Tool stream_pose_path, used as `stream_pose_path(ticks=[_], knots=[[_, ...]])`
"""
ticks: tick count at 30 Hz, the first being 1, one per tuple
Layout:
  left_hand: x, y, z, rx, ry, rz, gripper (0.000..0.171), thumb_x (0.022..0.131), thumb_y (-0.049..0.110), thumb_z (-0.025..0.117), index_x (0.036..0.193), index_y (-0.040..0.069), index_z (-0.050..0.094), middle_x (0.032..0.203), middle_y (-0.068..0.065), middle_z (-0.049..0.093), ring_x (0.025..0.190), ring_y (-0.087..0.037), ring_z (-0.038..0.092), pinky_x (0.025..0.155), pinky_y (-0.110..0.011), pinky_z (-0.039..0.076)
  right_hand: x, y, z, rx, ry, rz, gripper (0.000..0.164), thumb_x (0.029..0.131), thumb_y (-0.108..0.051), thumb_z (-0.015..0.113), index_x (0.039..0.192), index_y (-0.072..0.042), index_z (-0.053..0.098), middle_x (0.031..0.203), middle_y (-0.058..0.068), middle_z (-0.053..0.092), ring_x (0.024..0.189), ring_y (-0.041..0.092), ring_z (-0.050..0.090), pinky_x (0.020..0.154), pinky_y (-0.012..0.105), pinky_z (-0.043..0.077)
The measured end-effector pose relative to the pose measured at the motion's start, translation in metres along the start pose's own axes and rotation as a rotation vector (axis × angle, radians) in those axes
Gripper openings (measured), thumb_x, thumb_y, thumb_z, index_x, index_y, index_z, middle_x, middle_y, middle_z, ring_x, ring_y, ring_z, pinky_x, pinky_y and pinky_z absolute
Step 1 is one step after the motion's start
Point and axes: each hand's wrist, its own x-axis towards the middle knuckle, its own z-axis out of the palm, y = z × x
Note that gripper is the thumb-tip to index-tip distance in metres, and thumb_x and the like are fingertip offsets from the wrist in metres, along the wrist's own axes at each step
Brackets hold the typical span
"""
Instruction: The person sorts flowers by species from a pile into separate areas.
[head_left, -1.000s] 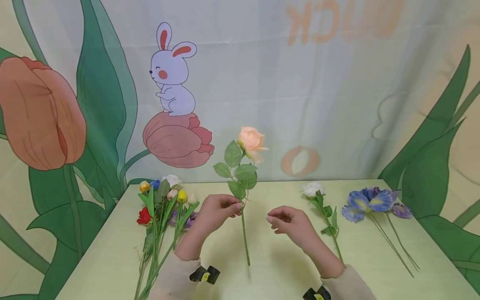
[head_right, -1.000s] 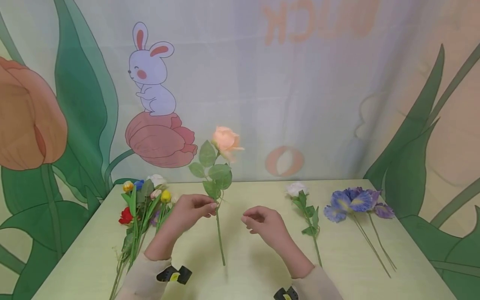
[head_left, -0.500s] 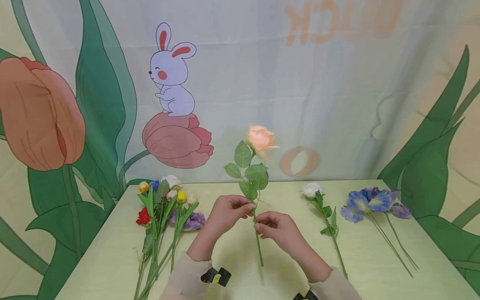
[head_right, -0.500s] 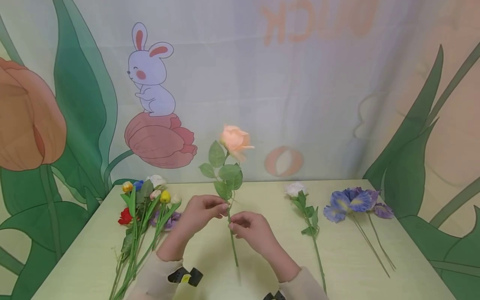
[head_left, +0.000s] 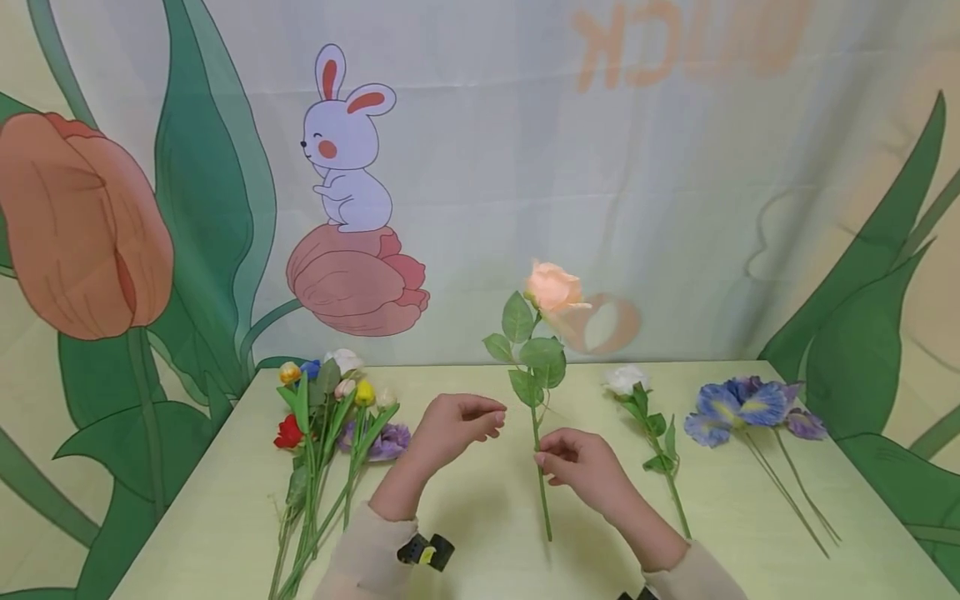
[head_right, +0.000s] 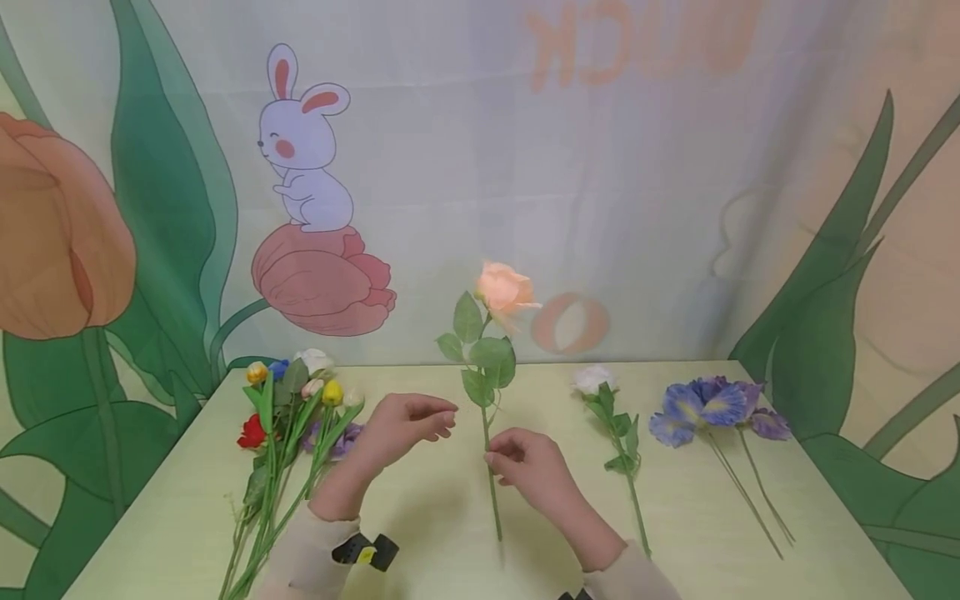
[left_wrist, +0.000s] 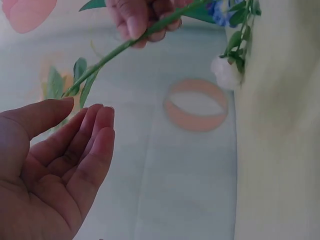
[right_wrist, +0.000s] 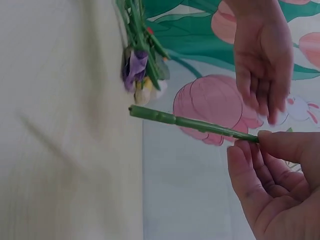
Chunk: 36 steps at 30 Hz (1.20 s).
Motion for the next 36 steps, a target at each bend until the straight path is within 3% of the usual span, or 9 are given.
stream_pose_path(ticks=[6, 12, 16, 20, 27, 36], knots=[[-0.012, -0.015, -0.033, 0.047, 0.029, -0.068, 0.026, 0.1, 0.011, 0.062, 0.116, -0.006, 0.073, 0.103, -0.023, 0.077, 0.087, -0.026, 0.076, 0.079, -0.034, 0.063, -0.007, 0.022, -0.026, -0.073, 0.02, 0.087, 0.021, 0.096, -0.008, 0.067, 0.107, 0.011, 0.068, 0.093, 0.021, 0.075, 0.08, 0.014, 0.069, 0.069, 0.031, 0.063], [-0.027, -0.036, -0.065, 0.121, 0.086, -0.18, 0.025, 0.1, 0.01, 0.062, 0.116, -0.006, 0.073, 0.103, -0.021, 0.077, 0.088, -0.025, 0.075, 0.079, -0.034, 0.064, -0.015, 0.039, -0.046, -0.115, 0.034, 0.193, 0.022, 0.096, -0.006, 0.066, 0.109, 0.012, 0.067, 0.091, 0.018, 0.074, 0.078, 0.015, 0.069, 0.07, 0.032, 0.063], [-0.038, -0.05, -0.08, 0.224, 0.114, -0.228, 0.025, 0.098, 0.014, 0.065, 0.115, -0.002, 0.075, 0.106, -0.017, 0.077, 0.09, -0.022, 0.072, 0.079, -0.032, 0.062, -0.02, 0.047, -0.055, -0.134, 0.039, 0.258, 0.023, 0.096, -0.005, 0.066, 0.111, 0.013, 0.066, 0.091, 0.017, 0.074, 0.077, 0.016, 0.069, 0.07, 0.032, 0.064], [-0.048, -0.063, -0.091, 0.291, 0.119, -0.281, 0.027, 0.098, 0.015, 0.066, 0.117, -0.002, 0.074, 0.107, -0.016, 0.077, 0.089, -0.018, 0.068, 0.076, -0.032, 0.06, -0.025, 0.056, -0.062, -0.158, 0.041, 0.301, 0.024, 0.096, -0.005, 0.066, 0.112, 0.013, 0.066, 0.091, 0.016, 0.074, 0.076, 0.015, 0.069, 0.071, 0.034, 0.064], [-0.062, -0.078, -0.104, 0.402, 0.122, -0.327, 0.028, 0.096, 0.011, 0.068, 0.117, -0.006, 0.073, 0.113, -0.022, 0.075, 0.101, -0.033, 0.071, 0.085, -0.046, 0.062, -0.034, 0.07, -0.072, -0.174, 0.037, 0.343, 0.025, 0.096, -0.005, 0.066, 0.112, 0.014, 0.066, 0.091, 0.015, 0.073, 0.075, 0.015, 0.068, 0.071, 0.036, 0.064], [-0.066, -0.106, -0.111, 0.472, 0.074, -0.455, 0.027, 0.094, 0.011, 0.07, 0.113, -0.009, 0.073, 0.106, -0.023, 0.075, 0.083, -0.022, 0.07, 0.077, -0.041, 0.062, -0.037, 0.083, -0.078, -0.166, 0.037, 0.444, 0.025, 0.097, -0.005, 0.065, 0.113, 0.014, 0.065, 0.09, 0.014, 0.072, 0.073, 0.014, 0.066, 0.07, 0.036, 0.063]])
